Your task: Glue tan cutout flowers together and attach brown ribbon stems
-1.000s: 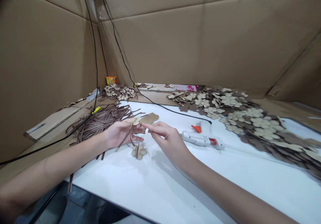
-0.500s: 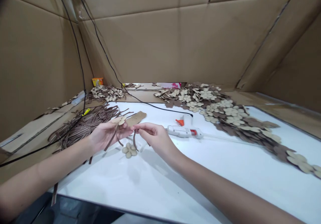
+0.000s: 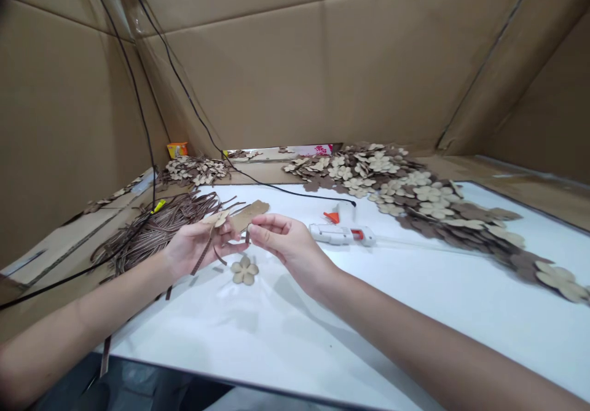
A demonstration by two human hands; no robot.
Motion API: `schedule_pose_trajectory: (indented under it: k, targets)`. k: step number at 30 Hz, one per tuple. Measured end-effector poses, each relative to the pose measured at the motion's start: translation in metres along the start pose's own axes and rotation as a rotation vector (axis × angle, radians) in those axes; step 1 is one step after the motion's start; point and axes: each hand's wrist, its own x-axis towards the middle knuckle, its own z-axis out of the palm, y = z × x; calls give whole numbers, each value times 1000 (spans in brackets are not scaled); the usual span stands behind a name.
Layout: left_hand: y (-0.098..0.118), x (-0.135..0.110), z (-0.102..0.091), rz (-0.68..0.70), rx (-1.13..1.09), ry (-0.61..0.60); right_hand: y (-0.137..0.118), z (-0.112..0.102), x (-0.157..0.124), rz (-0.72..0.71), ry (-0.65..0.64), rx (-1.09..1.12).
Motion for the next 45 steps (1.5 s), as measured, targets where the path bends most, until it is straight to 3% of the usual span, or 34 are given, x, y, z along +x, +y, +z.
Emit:
schedule_pose_trajectory:
  k: [5,11,16,19,25,30,37,42,45]
  targets:
    - [-2,0,6,3,-44,0,-5,4,-4,-4,-42,2]
    - [1,0,12,24,-173,115,-7,7,-7,54,-131,16]
    - [8,4,7,132,-254,224,-6,6,-8,81,-145,-26]
    - [11,7,3,172,-271,279,-6,4,-6,38,-95,-157]
    - [13,7,8,166,-253,319,-7,-5,2,-200,-95,-505]
    - [14,6,5,173,-227,274,-7,-7,1,-181,-87,-822]
    - [17,4,2,148,-192,230,-7,-4,1,-74,-218,-715]
    - [12,3,6,111,-107,219,-8,-6,0,-249,-96,-652]
    - [9,1,8,91,-65,200,-7,-5,0,-203,-12,-646]
